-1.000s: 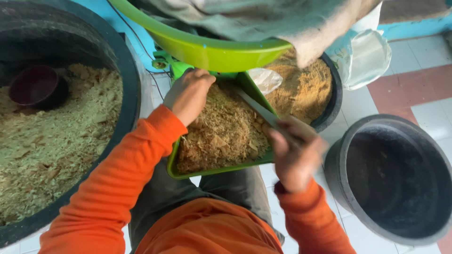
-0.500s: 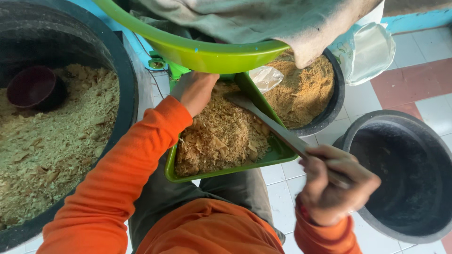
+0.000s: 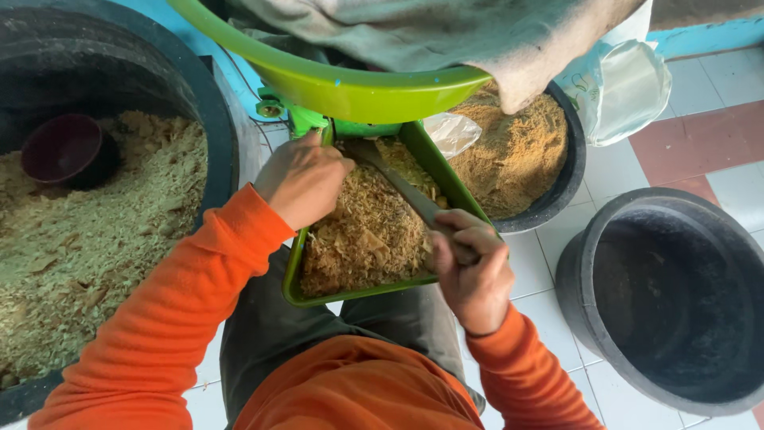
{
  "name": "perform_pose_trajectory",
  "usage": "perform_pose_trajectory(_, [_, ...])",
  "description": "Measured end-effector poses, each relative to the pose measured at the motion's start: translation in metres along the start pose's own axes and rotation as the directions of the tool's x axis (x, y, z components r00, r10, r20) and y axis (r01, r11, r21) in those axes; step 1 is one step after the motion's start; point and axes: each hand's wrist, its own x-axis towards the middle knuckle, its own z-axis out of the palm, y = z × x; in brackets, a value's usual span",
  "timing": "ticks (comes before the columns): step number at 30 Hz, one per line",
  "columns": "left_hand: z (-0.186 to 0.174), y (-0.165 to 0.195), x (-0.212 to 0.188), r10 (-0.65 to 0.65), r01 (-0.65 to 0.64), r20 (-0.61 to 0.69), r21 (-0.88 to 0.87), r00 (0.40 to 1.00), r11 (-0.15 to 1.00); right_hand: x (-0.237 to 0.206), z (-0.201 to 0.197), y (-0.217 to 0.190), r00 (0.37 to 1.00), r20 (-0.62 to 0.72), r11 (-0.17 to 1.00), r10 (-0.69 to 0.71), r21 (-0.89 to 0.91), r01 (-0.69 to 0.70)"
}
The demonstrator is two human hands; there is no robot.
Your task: The person sits on the floor operating a green grinding machine, using a wooden scoop to push ground material from the machine's collection tray and scoop the ground powder into a bowl, then pours the bowl's contents back into the machine hopper and continues moving ground material from the tray into a large basin.
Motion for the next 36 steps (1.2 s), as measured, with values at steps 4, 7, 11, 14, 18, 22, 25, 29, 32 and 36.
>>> perform_pose_trajectory(4, [-0.009, 0.02, -0.004, 0.082, -0.065, 0.063, -0.24, 0.995, 0.969, 0.005, -0.013, -0.005, 0.984, -0.169, 0.997, 0.058, 0.063, -0.048])
perform_pose_trajectory(7, [-0.013, 0.045, -0.014, 0.238, -0.212, 0.0, -0.455, 0.971, 0.865, 0.001, -0.011, 0.004, 0.987, -0.083, 0.99, 0.137, 0.053, -0.133])
perform_pose_trajectory(11, [-0.015, 0.063, -0.03, 0.265, -0.259, -0.039, -0.387, 0.963, 0.885, -0.002, -0.006, 0.012, 0.991, 0.05, 0.991, 0.124, -0.047, -0.121])
perform_pose_trajectory(14, [-0.015, 0.064, -0.04, 0.257, -0.245, -0.007, -0.32, 0.966, 0.915, -0.007, -0.014, 0.0, 0.997, -0.036, 0.998, 0.063, 0.022, -0.062])
perform_pose_trajectory(18, [-0.01, 0.065, -0.045, 0.26, -0.268, -0.065, -0.212, 0.963, 0.94, -0.009, -0.013, -0.011, 0.997, -0.022, 0.993, 0.075, 0.095, -0.073])
perform_pose_trajectory(22, [-0.005, 0.069, -0.047, 0.239, -0.24, -0.03, -0.21, 0.971, 0.948, -0.008, 0.001, -0.002, 0.994, 0.096, 0.994, 0.045, -0.1, -0.035])
perform_pose_trajectory(25, [-0.005, 0.067, -0.046, 0.24, -0.254, -0.096, -0.19, 0.966, 0.948, -0.013, -0.002, 0.002, 0.999, -0.007, 0.998, 0.033, -0.059, -0.033])
perform_pose_trajectory(29, [-0.01, 0.059, -0.042, 0.149, -0.207, -0.209, -0.292, 0.967, 0.934, -0.013, -0.009, -0.004, 0.995, -0.001, 0.994, 0.097, -0.057, -0.097])
perform_pose_trajectory(32, [-0.011, 0.05, -0.035, 0.021, -0.084, -0.209, -0.297, 0.978, 0.951, -0.005, -0.006, -0.005, 0.995, 0.069, 0.989, 0.07, -0.137, -0.06])
perform_pose_trajectory(36, [0.0, 0.032, -0.006, -0.098, 0.044, -0.203, -0.255, 0.974, 0.966, -0.004, -0.021, -0.002, 0.996, -0.084, 0.99, 0.04, -0.13, -0.051])
